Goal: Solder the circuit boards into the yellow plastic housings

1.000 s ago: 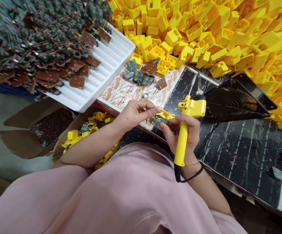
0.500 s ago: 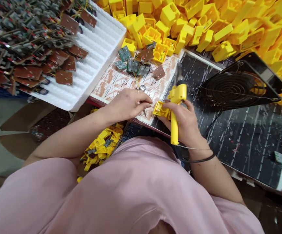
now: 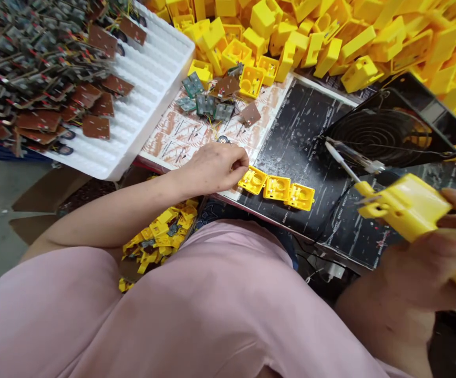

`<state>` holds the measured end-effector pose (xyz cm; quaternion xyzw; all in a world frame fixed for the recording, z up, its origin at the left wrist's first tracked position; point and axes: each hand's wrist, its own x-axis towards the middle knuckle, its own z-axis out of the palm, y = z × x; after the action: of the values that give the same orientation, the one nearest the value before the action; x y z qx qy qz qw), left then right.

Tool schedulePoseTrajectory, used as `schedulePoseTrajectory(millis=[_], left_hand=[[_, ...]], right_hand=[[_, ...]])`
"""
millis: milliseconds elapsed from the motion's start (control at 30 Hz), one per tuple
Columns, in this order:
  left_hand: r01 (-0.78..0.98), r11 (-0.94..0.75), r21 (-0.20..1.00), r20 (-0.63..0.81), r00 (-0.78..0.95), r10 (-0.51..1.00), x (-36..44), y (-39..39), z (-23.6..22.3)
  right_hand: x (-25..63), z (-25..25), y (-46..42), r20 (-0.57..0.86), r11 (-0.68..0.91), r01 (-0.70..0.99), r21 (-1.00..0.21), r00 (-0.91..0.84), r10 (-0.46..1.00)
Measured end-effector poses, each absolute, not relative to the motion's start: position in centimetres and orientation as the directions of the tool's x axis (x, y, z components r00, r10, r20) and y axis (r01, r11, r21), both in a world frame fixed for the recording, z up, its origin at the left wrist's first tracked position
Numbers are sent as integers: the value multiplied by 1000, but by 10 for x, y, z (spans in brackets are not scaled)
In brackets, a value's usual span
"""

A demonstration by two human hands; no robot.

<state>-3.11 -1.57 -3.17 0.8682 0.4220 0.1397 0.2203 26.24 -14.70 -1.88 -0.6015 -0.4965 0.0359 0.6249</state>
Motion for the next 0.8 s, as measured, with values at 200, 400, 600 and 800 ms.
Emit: schedulePoseTrajectory(millis=[200, 400, 600, 800], left_hand=[[722, -596, 351, 38, 625, 779, -24, -14, -34], [759, -616, 212, -71, 640, 765, -19, -14, -24], [737, -656, 164, -72, 672, 737, -16, -13, -21], [718, -677, 161, -76, 693, 717, -16, -9, -19]], right_hand=[[254, -44, -137, 648, 425, 495, -758, 496, 578], [222, -45, -156, 553, 393, 495, -775, 229, 801], [221, -45, -144, 675, 550, 562, -618, 20, 738], [214, -41, -145, 663, 507, 661, -553, -19, 748]])
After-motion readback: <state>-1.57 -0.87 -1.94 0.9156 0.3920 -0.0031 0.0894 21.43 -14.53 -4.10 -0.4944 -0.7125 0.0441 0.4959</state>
